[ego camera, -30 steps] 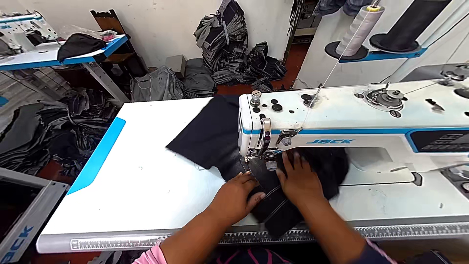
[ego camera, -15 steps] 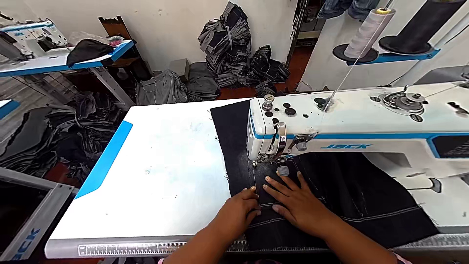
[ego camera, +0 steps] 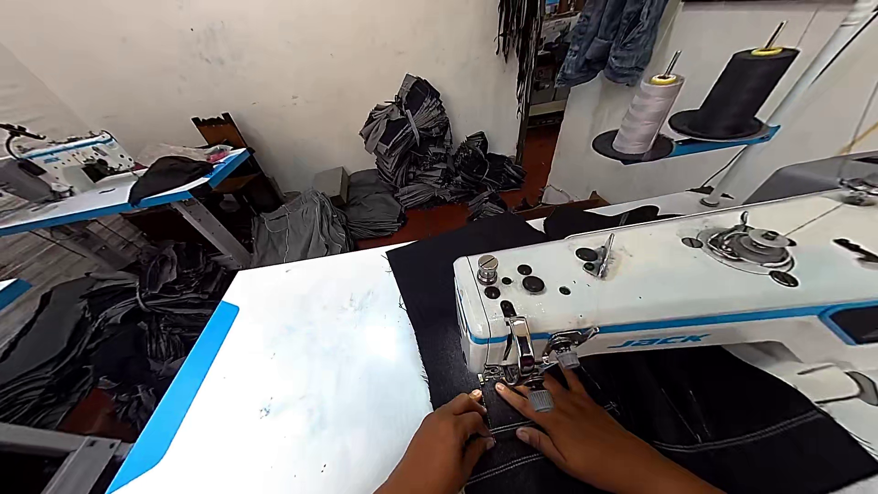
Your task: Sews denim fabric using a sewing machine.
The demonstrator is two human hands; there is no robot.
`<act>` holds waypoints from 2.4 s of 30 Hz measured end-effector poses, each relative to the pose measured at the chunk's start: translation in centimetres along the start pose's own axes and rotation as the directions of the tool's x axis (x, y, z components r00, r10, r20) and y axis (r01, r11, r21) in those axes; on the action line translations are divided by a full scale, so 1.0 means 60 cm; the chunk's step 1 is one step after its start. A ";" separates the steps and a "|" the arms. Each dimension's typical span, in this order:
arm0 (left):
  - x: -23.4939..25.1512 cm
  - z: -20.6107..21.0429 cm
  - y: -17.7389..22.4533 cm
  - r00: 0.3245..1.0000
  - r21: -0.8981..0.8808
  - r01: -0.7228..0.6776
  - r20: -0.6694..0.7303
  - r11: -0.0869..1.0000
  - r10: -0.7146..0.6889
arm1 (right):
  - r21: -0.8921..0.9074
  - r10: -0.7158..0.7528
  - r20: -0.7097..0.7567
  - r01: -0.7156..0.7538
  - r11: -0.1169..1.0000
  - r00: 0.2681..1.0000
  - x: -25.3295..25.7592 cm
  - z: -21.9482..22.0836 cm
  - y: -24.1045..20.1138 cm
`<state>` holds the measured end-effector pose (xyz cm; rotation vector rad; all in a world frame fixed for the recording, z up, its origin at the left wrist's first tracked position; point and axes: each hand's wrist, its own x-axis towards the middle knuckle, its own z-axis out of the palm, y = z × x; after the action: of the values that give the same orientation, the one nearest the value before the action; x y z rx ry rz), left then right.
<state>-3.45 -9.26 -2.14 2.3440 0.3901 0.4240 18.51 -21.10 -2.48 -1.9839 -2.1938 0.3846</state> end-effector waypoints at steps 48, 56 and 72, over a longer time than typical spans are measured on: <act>-0.218 0.058 0.098 0.989 0.442 -0.086 -0.073 0.893 0.131 | 0.197 -0.049 -0.293 0.110 0.974 0.955 -0.120 0.031 0.041; -0.225 0.024 0.065 0.964 0.347 -0.264 0.095 0.900 0.247 | 0.188 -0.061 -0.223 0.104 0.977 0.973 -0.118 0.033 0.032; -0.195 -0.141 -0.006 0.926 0.409 0.236 0.181 0.881 -0.332 | 0.042 -0.016 -0.079 0.019 0.999 0.997 -0.096 0.046 -0.079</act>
<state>-17.45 -8.53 1.27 2.6141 0.7432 -0.1005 13.84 -27.45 -3.43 -1.9230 -2.1359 0.3425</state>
